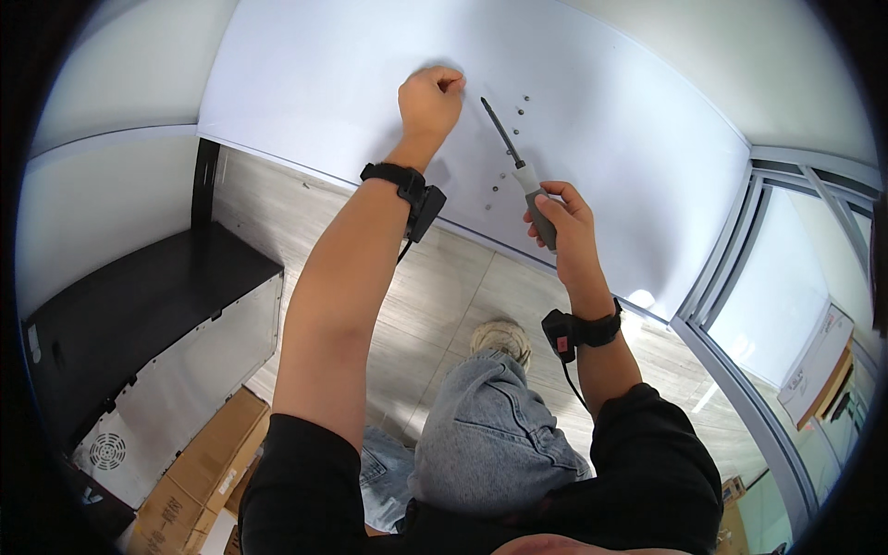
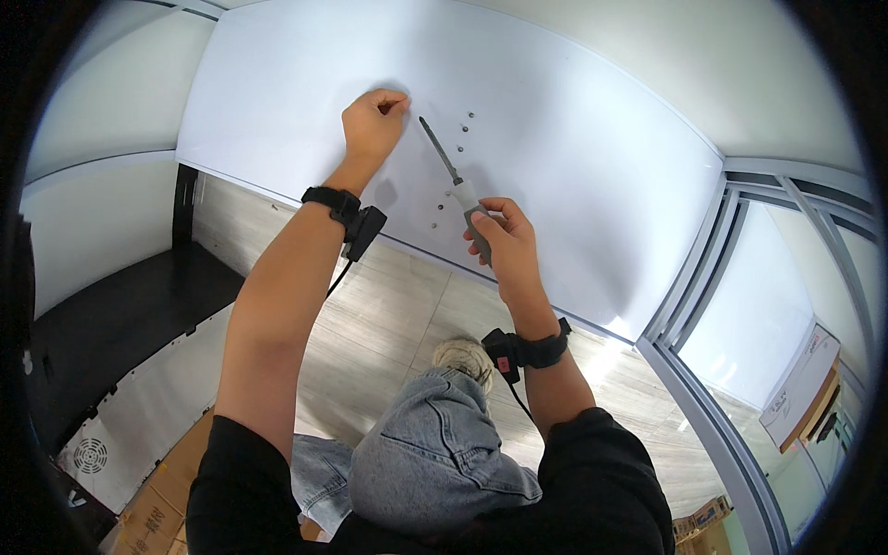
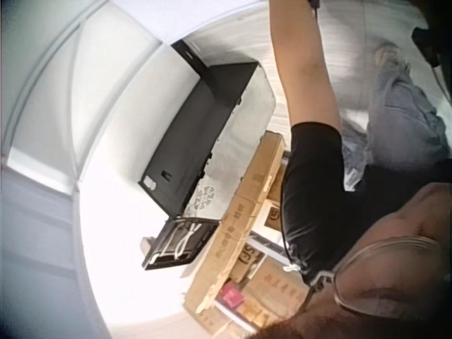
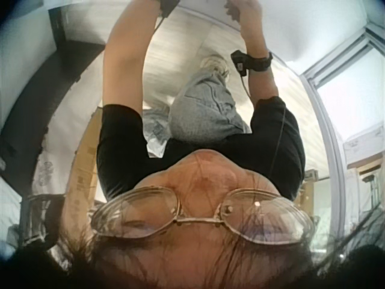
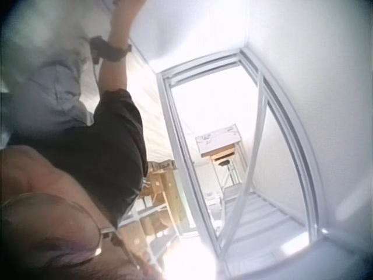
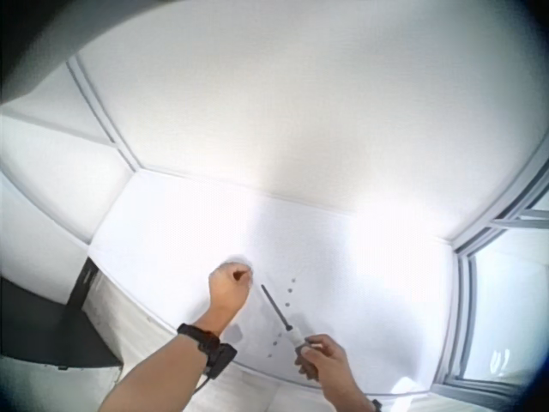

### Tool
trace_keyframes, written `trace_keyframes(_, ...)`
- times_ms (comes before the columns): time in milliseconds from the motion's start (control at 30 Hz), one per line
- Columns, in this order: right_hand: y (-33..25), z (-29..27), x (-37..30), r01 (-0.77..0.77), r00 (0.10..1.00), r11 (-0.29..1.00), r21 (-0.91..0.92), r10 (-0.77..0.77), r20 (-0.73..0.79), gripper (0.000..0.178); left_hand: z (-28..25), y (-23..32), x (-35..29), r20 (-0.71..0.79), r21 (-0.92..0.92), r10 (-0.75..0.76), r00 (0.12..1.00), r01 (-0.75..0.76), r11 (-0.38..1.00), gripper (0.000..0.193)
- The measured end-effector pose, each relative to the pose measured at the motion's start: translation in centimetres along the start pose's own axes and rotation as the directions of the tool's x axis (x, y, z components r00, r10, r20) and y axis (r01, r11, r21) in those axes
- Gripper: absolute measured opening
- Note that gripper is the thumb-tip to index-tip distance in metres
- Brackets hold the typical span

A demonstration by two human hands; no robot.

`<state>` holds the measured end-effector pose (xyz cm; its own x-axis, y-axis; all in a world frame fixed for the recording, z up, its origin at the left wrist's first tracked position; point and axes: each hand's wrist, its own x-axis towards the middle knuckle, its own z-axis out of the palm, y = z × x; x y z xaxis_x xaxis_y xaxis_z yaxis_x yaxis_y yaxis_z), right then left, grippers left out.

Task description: The person uses a screwdriver to remove screws from the back panel of a small appliance, then detaches the panel and continues to unscrew fasteners from the exposed chassis. The removed panel is set aside on a nearby shelf.

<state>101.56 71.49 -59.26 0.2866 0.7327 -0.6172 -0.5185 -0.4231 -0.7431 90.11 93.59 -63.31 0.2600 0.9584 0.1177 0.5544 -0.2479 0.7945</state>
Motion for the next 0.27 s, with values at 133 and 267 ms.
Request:
trace_keyframes(133,0.3,0.2,0.2,0.001,1.000,1.000,-0.003,-0.001,0.004,0.026,0.5,-1.1,0.1,-0.022,0.063,0.115,0.993,-0.114,0.992,0.008)
trace_keyframes(267,0.7,0.4,0.4,-0.014,1.000,1.000,-0.028,0.014,-0.003,0.026,0.5,-1.5,0.3,0.018,0.070,0.079,0.997,-0.081,0.994,0.014)
